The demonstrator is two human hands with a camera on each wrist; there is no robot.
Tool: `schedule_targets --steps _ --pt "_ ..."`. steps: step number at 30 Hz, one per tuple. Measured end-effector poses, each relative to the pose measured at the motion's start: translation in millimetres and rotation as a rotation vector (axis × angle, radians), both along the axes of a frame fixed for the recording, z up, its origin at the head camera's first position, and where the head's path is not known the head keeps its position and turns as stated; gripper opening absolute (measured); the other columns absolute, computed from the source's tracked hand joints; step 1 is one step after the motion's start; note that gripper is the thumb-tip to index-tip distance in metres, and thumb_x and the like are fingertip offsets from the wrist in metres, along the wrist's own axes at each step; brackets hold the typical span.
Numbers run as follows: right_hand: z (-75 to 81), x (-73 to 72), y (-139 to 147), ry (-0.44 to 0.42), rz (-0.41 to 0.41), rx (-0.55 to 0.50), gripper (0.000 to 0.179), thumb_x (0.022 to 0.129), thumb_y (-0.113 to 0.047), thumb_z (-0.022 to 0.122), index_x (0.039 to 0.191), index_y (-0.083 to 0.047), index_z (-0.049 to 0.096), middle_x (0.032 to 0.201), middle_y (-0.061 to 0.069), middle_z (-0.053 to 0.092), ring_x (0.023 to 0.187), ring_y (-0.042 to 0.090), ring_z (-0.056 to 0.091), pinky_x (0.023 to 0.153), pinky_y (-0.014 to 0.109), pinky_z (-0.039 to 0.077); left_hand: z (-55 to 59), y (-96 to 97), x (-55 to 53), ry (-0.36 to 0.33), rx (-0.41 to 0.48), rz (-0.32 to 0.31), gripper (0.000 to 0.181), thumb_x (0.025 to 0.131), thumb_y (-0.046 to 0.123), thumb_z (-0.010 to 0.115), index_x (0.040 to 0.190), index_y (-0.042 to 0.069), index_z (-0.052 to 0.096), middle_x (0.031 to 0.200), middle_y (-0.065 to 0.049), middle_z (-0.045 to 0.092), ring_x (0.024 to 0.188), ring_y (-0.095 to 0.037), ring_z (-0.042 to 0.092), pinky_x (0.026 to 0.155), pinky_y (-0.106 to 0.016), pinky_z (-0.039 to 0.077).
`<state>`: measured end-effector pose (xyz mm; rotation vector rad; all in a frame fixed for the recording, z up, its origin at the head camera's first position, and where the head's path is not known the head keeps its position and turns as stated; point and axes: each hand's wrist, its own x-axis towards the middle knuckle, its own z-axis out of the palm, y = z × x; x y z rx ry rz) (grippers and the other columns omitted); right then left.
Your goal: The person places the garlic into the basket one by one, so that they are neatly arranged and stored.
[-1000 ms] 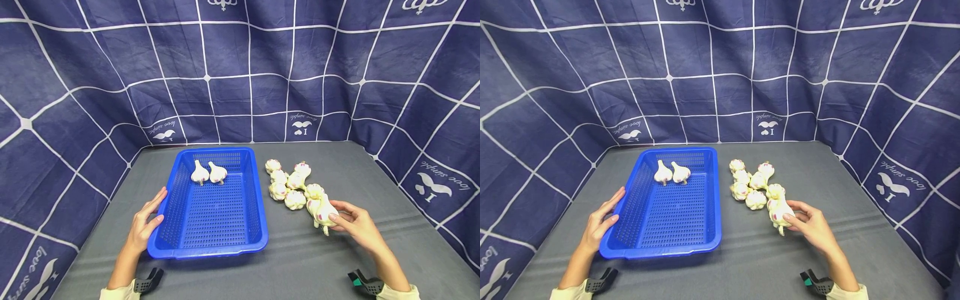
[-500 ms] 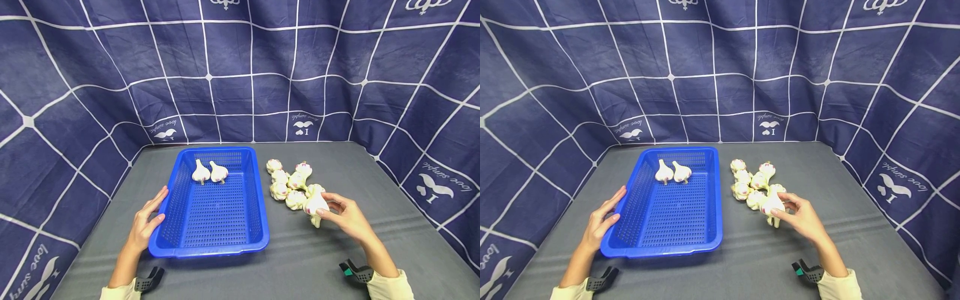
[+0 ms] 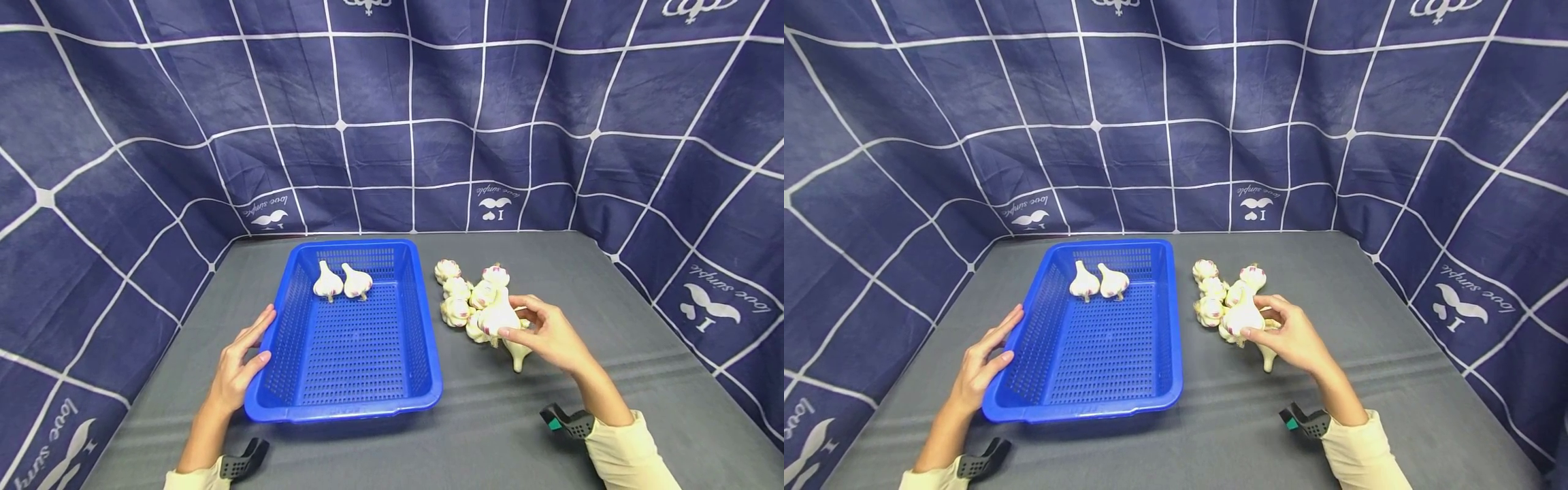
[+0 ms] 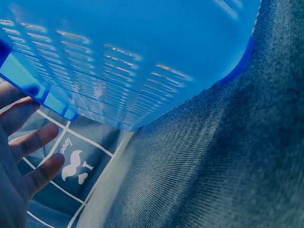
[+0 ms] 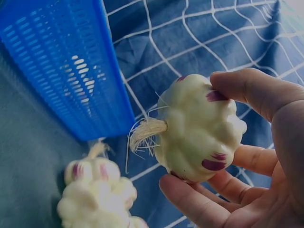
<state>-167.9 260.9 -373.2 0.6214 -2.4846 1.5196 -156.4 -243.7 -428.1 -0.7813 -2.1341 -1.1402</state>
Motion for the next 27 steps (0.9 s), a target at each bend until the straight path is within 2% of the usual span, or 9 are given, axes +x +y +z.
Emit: schedule_targets --steps 2,4,9,14,20,27 --pt "4.4 -3.2 -4.5 0.005 0.000 0.013 0.047 0.075 -0.003 0.072 0.116 0.007 0.054 0.111 0.018 0.054 0.089 0.008 0.056 0.067 0.021 0.049 -7.5 -4.4 -3.7 -0.010 -0.002 0.001 0.055 0.072 -0.003 0.050 0.128 -0.006 0.049 0.133 -0.025 0.044 0.119 -0.016 0.046 0.078 -0.021 0.037" --pt "8.7 -6.4 -10.2 0.004 0.005 0.005 0.047 0.074 -0.003 0.073 0.115 0.007 0.054 0.112 0.019 0.054 0.090 0.010 0.056 0.068 0.022 0.050 -9.3 -5.8 -4.5 -0.018 -0.001 -0.004 0.055 0.073 -0.002 0.051 0.129 -0.004 0.049 0.134 -0.023 0.043 0.119 -0.016 0.046 0.078 -0.021 0.037" --pt "17.8 -14.1 -25.2 -0.023 0.003 -0.024 0.049 0.072 -0.004 0.075 0.114 0.009 0.054 0.114 0.022 0.053 0.091 0.017 0.055 0.072 0.024 0.050 -8.6 -5.5 -3.9 -0.034 0.006 -0.013 0.055 0.075 0.000 0.050 0.130 -0.003 0.048 0.136 -0.021 0.042 0.118 -0.015 0.046 0.079 -0.021 0.037" --pt "25.0 -22.5 -38.5 -0.043 -0.003 -0.033 0.050 0.071 -0.006 0.076 0.115 0.006 0.055 0.113 0.018 0.054 0.092 0.023 0.054 0.073 0.024 0.049 -7.7 -6.1 -3.8 -0.025 0.011 -0.015 0.054 0.075 0.001 0.050 0.129 -0.004 0.049 0.136 -0.021 0.043 0.117 -0.015 0.046 0.078 -0.021 0.037" --pt "30.3 -34.9 -54.7 -0.016 0.023 -0.035 0.048 0.070 -0.009 0.077 0.112 0.003 0.057 0.108 0.014 0.056 0.090 0.024 0.056 0.069 0.030 0.051 -6.8 -6.5 -4.4 -0.017 0.008 -0.019 0.053 0.076 0.001 0.051 0.129 -0.004 0.049 0.135 -0.022 0.043 0.122 -0.018 0.044 0.078 -0.021 0.036" --pt "33.3 -46.4 -73.7 -0.035 0.057 -0.044 0.049 0.070 -0.009 0.077 0.113 0.005 0.056 0.107 0.017 0.058 0.090 0.026 0.057 0.071 0.036 0.051 -6.5 -5.3 -2.7 -0.062 -0.001 -0.005 0.057 0.074 -0.001 0.051 0.131 -0.001 0.048 0.137 -0.019 0.042 0.123 -0.017 0.043 0.080 -0.021 0.036"
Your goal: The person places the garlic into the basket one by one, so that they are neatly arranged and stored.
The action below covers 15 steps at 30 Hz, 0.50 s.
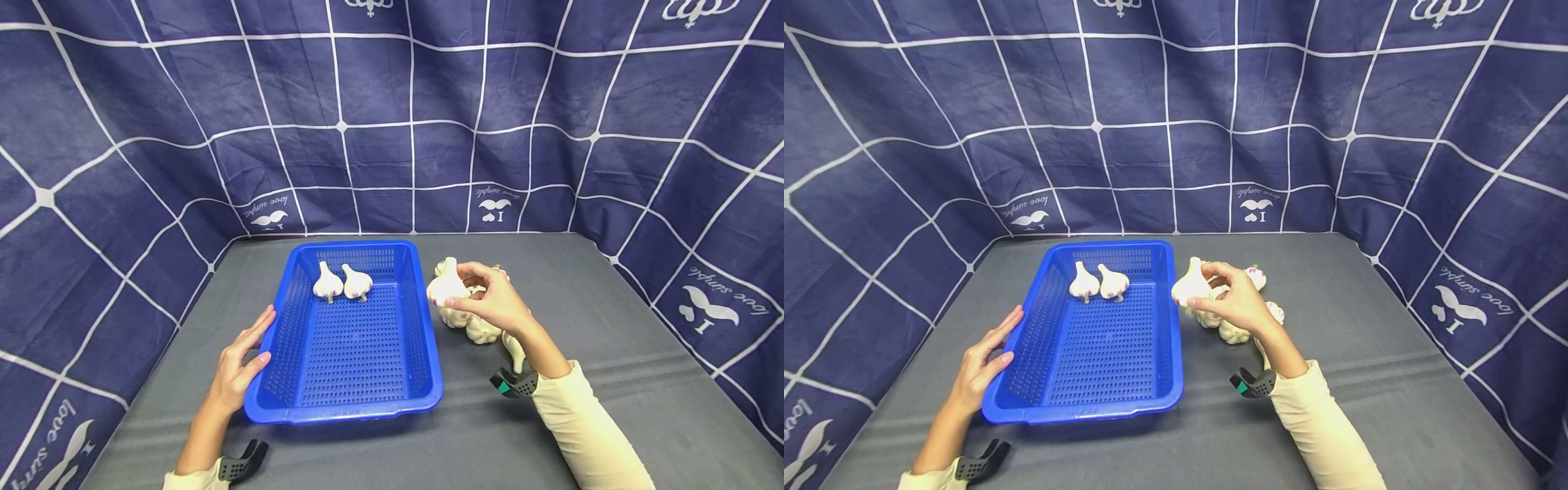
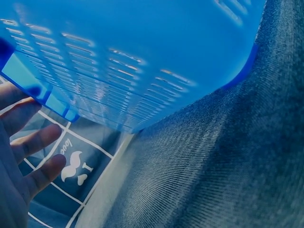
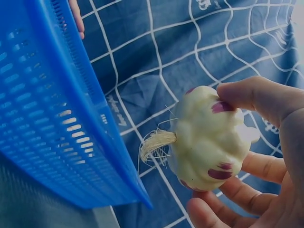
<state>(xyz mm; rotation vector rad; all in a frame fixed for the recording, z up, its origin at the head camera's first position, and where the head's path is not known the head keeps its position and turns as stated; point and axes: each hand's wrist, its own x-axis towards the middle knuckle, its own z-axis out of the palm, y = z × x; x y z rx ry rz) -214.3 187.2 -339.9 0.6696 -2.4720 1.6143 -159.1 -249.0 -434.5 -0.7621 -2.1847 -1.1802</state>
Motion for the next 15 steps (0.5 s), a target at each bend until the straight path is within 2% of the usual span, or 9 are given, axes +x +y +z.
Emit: schedule_targets --steps 4,9,15 --pt "2.6 -5.4 -11.9 0.006 0.022 -0.014 0.048 0.071 -0.007 0.075 0.112 0.006 0.056 0.109 0.018 0.057 0.092 0.027 0.057 0.074 0.035 0.050 0.6 -0.2 1.0 -0.007 0.001 0.009 0.057 0.074 -0.001 0.051 0.131 -0.001 0.048 0.137 -0.018 0.041 0.122 -0.015 0.043 0.080 -0.020 0.036" --pt "5.6 -10.2 -27.2 0.022 0.088 -0.048 0.046 0.069 -0.001 0.074 0.110 0.007 0.056 0.106 0.019 0.057 0.091 0.029 0.058 0.078 0.036 0.049 0.9 -0.4 0.1 0.022 0.007 -0.006 0.056 0.074 0.001 0.051 0.129 -0.003 0.049 0.136 -0.020 0.043 0.120 -0.016 0.045 0.079 -0.020 0.036" --pt "9.3 -14.4 -42.3 0.024 0.095 -0.044 0.047 0.067 -0.004 0.076 0.110 0.004 0.057 0.104 0.015 0.058 0.090 0.025 0.059 0.077 0.035 0.050 0.4 -0.2 -0.4 0.020 0.004 -0.013 0.055 0.075 0.002 0.050 0.131 -0.002 0.048 0.137 -0.019 0.042 0.121 -0.017 0.044 0.079 -0.020 0.036"
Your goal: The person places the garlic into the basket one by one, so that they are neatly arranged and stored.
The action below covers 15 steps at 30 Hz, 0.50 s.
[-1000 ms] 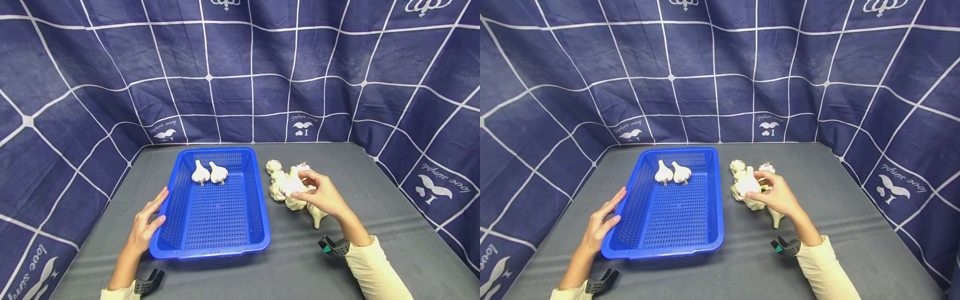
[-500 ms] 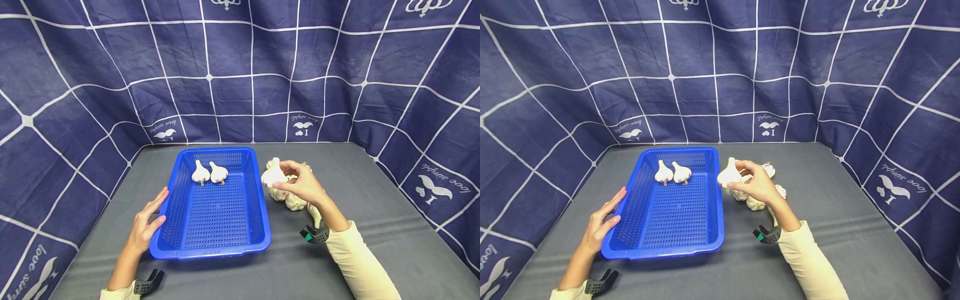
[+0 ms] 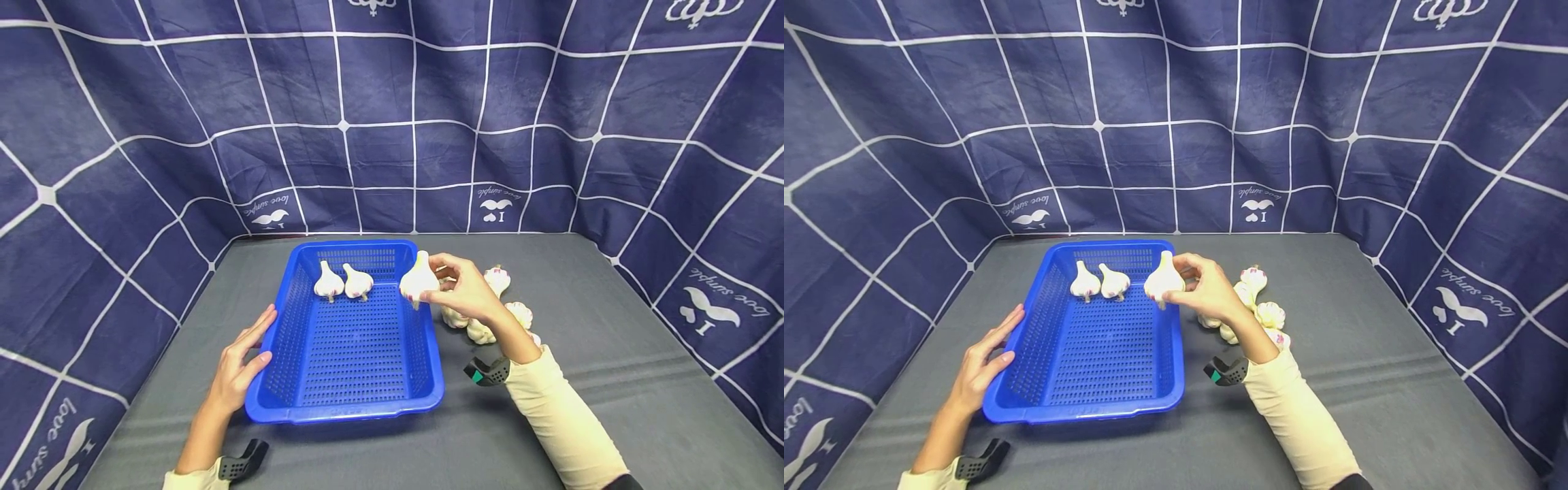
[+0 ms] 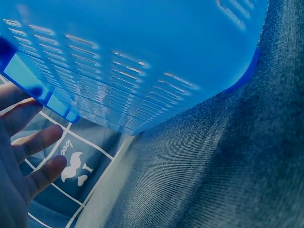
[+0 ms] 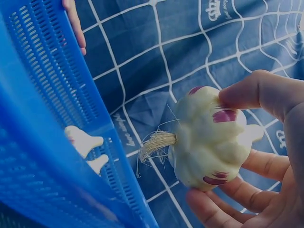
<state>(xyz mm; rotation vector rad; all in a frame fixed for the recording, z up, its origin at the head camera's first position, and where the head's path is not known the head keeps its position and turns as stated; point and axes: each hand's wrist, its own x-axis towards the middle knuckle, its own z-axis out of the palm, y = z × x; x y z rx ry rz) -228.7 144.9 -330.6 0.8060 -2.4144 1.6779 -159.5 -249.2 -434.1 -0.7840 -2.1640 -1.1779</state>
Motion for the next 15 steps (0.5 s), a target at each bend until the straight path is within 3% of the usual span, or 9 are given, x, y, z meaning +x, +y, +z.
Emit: schedule_targets --steps 7,14,15 --pt "12.6 -6.0 -14.6 -0.043 0.007 0.029 0.048 0.069 -0.004 0.075 0.112 0.005 0.056 0.105 0.017 0.059 0.091 0.029 0.059 0.079 0.036 0.049 1.2 -0.1 0.5 -0.004 -0.008 0.002 0.056 0.076 0.003 0.050 0.131 -0.001 0.047 0.137 -0.019 0.041 0.122 -0.018 0.044 0.078 -0.024 0.037" --pt "43.6 6.6 -34.3 -0.044 -0.011 0.092 0.044 0.072 -0.004 0.072 0.110 0.010 0.055 0.103 0.021 0.058 0.087 0.034 0.059 0.074 0.036 0.051 1.4 -0.1 0.7 -0.009 -0.011 0.009 0.056 0.076 0.003 0.050 0.131 -0.001 0.047 0.138 -0.018 0.041 0.120 -0.016 0.044 0.076 -0.027 0.039" --pt "40.7 2.0 -35.7 -0.050 -0.018 0.102 0.045 0.071 -0.005 0.073 0.110 0.008 0.056 0.102 0.019 0.059 0.087 0.033 0.059 0.073 0.035 0.051 1.3 -0.1 0.8 -0.011 -0.012 0.010 0.056 0.076 0.003 0.050 0.131 -0.001 0.047 0.138 -0.018 0.041 0.120 -0.016 0.044 0.077 -0.026 0.038"
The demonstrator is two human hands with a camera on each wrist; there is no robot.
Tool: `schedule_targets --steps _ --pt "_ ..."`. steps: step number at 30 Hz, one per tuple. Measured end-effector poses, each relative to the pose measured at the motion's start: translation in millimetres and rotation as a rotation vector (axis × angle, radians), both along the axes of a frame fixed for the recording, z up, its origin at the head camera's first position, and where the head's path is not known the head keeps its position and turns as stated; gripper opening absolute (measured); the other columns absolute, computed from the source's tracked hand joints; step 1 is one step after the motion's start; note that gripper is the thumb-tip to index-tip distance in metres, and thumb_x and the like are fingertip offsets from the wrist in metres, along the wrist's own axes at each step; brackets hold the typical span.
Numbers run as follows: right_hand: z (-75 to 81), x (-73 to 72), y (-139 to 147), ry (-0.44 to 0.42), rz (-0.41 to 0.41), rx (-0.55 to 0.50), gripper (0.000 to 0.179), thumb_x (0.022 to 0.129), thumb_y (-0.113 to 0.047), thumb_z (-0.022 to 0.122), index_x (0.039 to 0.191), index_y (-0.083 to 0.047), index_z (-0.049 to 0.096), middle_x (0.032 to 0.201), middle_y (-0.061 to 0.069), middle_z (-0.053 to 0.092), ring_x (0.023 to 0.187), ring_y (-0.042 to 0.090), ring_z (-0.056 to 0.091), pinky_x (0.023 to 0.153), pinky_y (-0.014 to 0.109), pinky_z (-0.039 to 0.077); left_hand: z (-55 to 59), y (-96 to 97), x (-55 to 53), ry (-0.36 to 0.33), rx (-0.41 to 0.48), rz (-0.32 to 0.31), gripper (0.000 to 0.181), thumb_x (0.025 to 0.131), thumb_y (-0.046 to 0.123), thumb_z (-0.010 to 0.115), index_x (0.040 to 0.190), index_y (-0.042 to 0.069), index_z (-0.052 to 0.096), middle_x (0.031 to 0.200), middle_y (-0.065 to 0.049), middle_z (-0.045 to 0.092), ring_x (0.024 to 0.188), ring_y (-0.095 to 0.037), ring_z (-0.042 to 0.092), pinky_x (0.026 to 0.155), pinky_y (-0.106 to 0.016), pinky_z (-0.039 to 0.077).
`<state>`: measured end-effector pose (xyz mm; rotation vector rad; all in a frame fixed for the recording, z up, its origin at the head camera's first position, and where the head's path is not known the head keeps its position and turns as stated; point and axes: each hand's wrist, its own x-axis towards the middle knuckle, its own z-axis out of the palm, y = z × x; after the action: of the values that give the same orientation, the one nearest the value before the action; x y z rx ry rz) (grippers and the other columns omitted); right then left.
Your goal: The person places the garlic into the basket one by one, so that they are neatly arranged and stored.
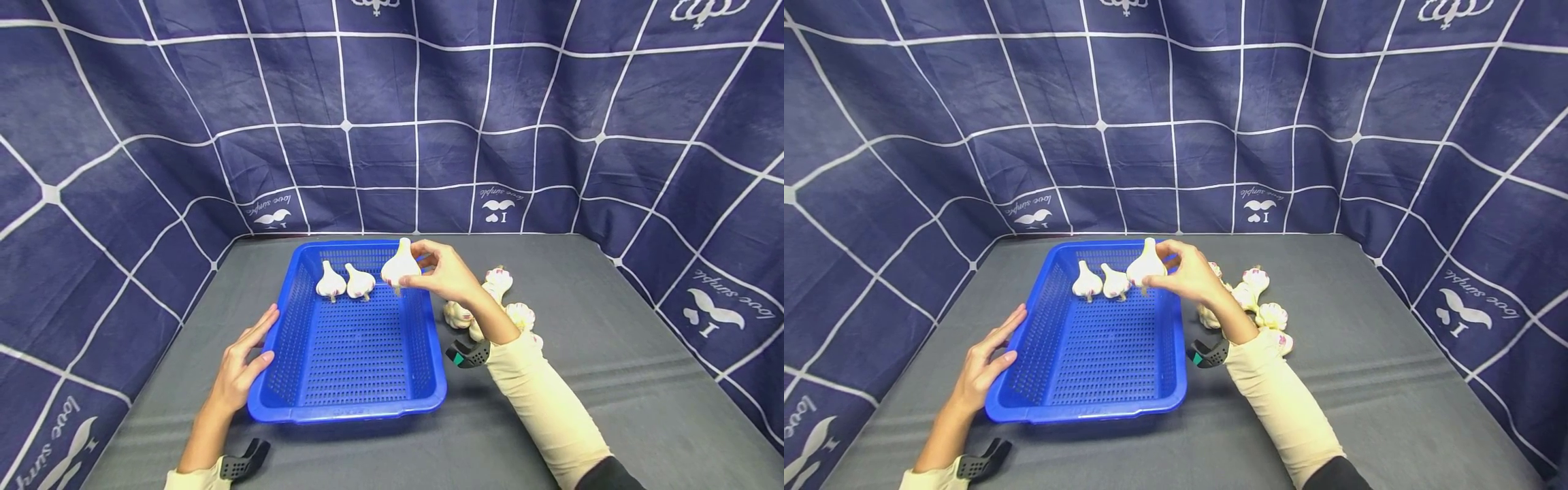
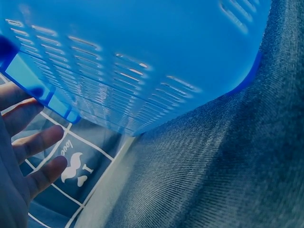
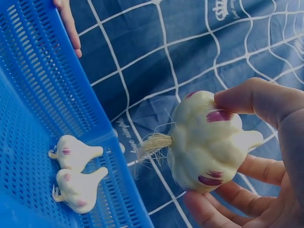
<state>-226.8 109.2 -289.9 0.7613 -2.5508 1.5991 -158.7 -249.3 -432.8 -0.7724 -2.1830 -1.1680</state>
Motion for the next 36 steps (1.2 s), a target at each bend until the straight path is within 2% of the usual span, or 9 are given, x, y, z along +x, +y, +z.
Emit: schedule_targets --steps 6,12,16,21,28,32,36 --pt "-28.9 -35.0 -6.8 0.033 -0.015 0.055 0.042 0.067 -0.017 0.078 0.103 -0.004 0.059 0.095 0.008 0.061 0.083 0.022 0.061 0.074 0.032 0.050 -1.2 0.0 1.0 -0.019 -0.004 0.011 0.056 0.076 0.003 0.050 0.132 0.000 0.047 0.139 -0.016 0.041 0.120 -0.014 0.044 0.078 -0.024 0.038" --pt "-32.9 -45.8 -16.7 0.078 -0.016 0.131 0.038 0.066 -0.018 0.078 0.096 -0.005 0.059 0.090 0.006 0.061 0.082 0.023 0.061 0.078 0.036 0.048 -1.4 0.6 1.7 -0.033 -0.006 0.010 0.057 0.076 0.003 0.050 0.133 0.001 0.047 0.139 -0.015 0.041 0.119 -0.015 0.045 0.077 -0.030 0.039" --pt "-31.8 -51.8 -23.6 0.040 -0.038 0.200 0.039 0.066 -0.025 0.079 0.095 -0.010 0.058 0.092 0.003 0.061 0.083 0.020 0.062 0.073 0.033 0.049 -1.0 0.4 1.0 -0.011 -0.006 0.009 0.056 0.076 0.003 0.050 0.132 0.000 0.047 0.138 -0.018 0.041 0.116 -0.014 0.047 0.077 -0.027 0.039" --pt "-28.1 -58.6 -33.1 0.007 -0.027 0.284 0.041 0.066 -0.030 0.079 0.096 -0.012 0.056 0.094 0.002 0.059 0.084 0.016 0.063 0.070 0.029 0.049 -1.3 0.6 0.2 0.005 0.002 -0.002 0.056 0.075 0.002 0.050 0.131 -0.001 0.048 0.137 -0.018 0.042 0.114 -0.013 0.048 0.078 -0.022 0.038" --pt "-26.9 -72.0 -46.9 -0.013 -0.037 0.298 0.043 0.067 -0.029 0.079 0.096 -0.008 0.057 0.083 0.004 0.062 0.077 0.018 0.059 0.067 0.029 0.046 -2.1 -0.1 0.1 0.015 0.004 -0.010 0.056 0.074 0.001 0.051 0.130 -0.002 0.048 0.137 -0.018 0.042 0.114 -0.016 0.049 0.078 -0.020 0.038" --pt "-30.3 -82.7 -53.5 0.000 -0.054 0.403 0.046 0.066 -0.031 0.078 0.100 -0.009 0.058 0.080 0.002 0.063 0.074 0.017 0.057 0.065 0.028 0.045 -1.7 -0.5 0.3 0.017 0.000 -0.004 0.056 0.074 0.001 0.051 0.130 -0.001 0.048 0.137 -0.018 0.043 0.114 -0.015 0.049 0.077 -0.021 0.038" --pt "-33.2 -90.4 -58.4 0.003 -0.093 0.539 0.042 0.064 -0.032 0.079 0.093 -0.009 0.059 0.075 0.001 0.061 0.071 0.018 0.055 0.062 0.028 0.043 -0.9 -1.3 0.1 0.015 -0.005 0.002 0.056 0.075 0.001 0.052 0.131 -0.001 0.048 0.137 -0.017 0.043 0.113 -0.014 0.049 0.078 -0.020 0.038"
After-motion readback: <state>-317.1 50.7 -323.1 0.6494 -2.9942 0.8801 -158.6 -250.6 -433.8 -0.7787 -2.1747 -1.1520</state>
